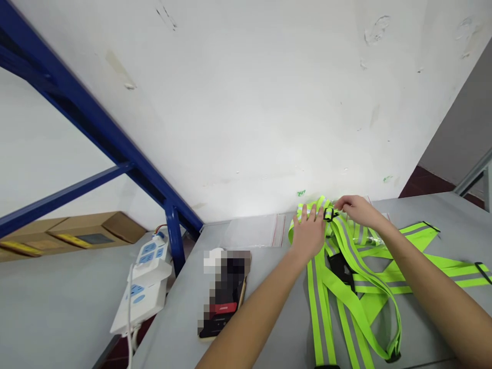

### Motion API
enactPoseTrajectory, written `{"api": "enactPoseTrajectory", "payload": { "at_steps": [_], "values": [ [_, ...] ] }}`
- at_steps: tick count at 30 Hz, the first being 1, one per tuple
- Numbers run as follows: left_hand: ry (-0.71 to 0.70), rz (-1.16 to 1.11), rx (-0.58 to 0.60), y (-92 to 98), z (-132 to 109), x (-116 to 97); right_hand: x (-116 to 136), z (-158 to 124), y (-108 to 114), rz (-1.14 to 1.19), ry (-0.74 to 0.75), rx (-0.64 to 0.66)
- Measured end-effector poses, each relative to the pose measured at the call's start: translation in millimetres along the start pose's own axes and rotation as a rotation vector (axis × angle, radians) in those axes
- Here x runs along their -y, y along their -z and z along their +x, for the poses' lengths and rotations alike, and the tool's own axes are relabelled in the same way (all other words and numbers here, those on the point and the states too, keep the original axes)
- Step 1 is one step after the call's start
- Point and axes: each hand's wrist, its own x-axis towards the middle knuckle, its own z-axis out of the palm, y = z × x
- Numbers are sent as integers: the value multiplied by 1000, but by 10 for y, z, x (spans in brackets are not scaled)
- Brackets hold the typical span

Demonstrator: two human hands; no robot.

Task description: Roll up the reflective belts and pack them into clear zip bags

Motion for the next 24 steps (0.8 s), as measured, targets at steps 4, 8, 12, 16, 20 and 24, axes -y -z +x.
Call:
{"api": "enactPoseTrajectory", "payload": {
  "at_steps": [4,8,12,16,20,24],
  "values": [
    [50,36,67,-27,30,-27,-85,182,-50,-27,-49,-36],
    [60,-21,184,131,91,19,-67,445,-143,-171,-22,169],
    [138,-157,121,267,206,231,-26,532,-133,-245,28,248],
    [251,-303,-47,269,282,519,68,399,-124,-262,65,191],
    [195,-484,62,271,230,678,143,189,-160,-205,166,160],
    [50,-401,3,397,82,544,56,-25,-220,-188,315,136]
  ]
}}
